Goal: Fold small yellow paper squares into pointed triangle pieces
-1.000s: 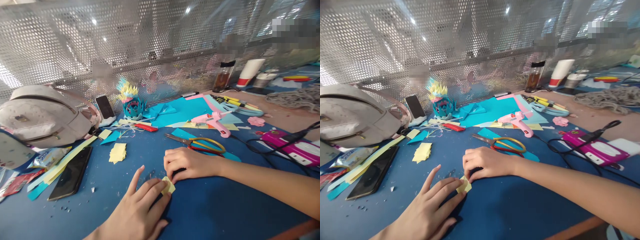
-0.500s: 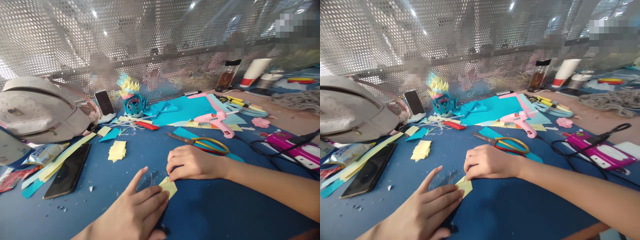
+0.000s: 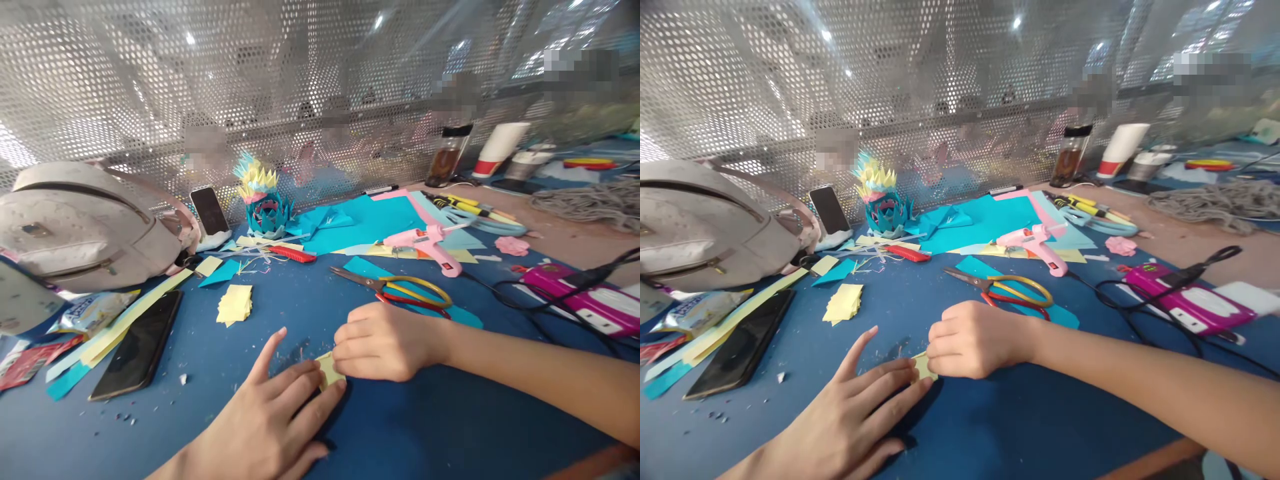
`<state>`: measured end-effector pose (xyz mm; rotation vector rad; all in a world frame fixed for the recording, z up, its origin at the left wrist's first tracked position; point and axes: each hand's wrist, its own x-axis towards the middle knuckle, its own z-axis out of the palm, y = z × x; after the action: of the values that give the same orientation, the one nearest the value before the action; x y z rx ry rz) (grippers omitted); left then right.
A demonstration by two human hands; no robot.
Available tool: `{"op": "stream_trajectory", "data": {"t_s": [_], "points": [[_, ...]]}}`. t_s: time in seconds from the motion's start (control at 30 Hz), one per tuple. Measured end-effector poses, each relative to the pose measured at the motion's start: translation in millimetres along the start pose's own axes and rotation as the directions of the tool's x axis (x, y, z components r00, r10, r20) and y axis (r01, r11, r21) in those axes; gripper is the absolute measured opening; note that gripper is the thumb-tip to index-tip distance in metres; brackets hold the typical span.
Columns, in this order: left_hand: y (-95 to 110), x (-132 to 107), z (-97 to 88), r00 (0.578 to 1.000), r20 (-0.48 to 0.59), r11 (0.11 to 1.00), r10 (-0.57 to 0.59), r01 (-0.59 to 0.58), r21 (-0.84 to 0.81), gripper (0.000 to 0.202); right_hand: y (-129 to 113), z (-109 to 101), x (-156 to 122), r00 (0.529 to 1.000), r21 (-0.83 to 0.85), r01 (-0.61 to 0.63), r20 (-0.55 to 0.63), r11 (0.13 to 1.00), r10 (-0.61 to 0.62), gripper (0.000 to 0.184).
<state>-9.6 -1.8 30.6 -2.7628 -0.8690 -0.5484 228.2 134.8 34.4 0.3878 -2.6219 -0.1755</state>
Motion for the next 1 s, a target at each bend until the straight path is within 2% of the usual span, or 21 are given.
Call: {"op": "stream_trajectory", "data": {"t_s": [0.1, 0.27, 0.4, 0.57, 0.7, 0.8, 0.9, 1.0], "points": [[0, -5, 8.6, 0.996, -0.054, 0.998, -0.064, 0.065, 0.012, 0.044, 3, 3, -3, 0.997, 0.106, -0.078, -0.013, 0.991, 0.08, 0.023], [-1, -10, 15.4, 0.993, -0.038, 0.993, -0.114, 0.115, 0.009, 0.04, 5, 3, -5, 0.992, 0.145, -0.125, 0.034, 0.981, 0.122, 0.021], [-1, -9, 14.7, 0.993, 0.033, 0.993, -0.117, 0.117, 0.003, 0.044, 4, -1, -3, 0.993, 0.162, -0.105, 0.069, 0.981, 0.095, 0.026], [0, -7, 13.5, 0.985, 0.123, 0.992, -0.122, 0.123, -0.007, 0.049, 4, -5, -1, 0.989, 0.214, -0.136, 0.091, 0.967, 0.119, 0.034], [0, -1, 3.7, 0.968, 0.211, 0.985, -0.137, 0.155, -0.07, 0.047, 5, -6, 0, 0.988, 0.302, -0.153, 0.048, 0.941, 0.145, 0.038], [-1, 3, -5.3, 0.95, 0.281, 0.98, -0.136, 0.171, -0.103, 0.048, 6, -8, -1, 0.981, 0.381, -0.195, 0.073, 0.904, 0.181, 0.038], [-1, 5, -9.1, 0.942, 0.305, 0.974, -0.141, 0.187, -0.127, 0.045, 10, -10, -3, 0.972, 0.354, -0.23, 0.13, 0.907, 0.195, 0.036], [-1, 4, -8.4, 0.949, 0.276, 0.971, -0.15, 0.194, -0.142, 0.043, 14, -11, -4, 0.972, 0.309, -0.223, 0.142, 0.924, 0.187, 0.033]]}}
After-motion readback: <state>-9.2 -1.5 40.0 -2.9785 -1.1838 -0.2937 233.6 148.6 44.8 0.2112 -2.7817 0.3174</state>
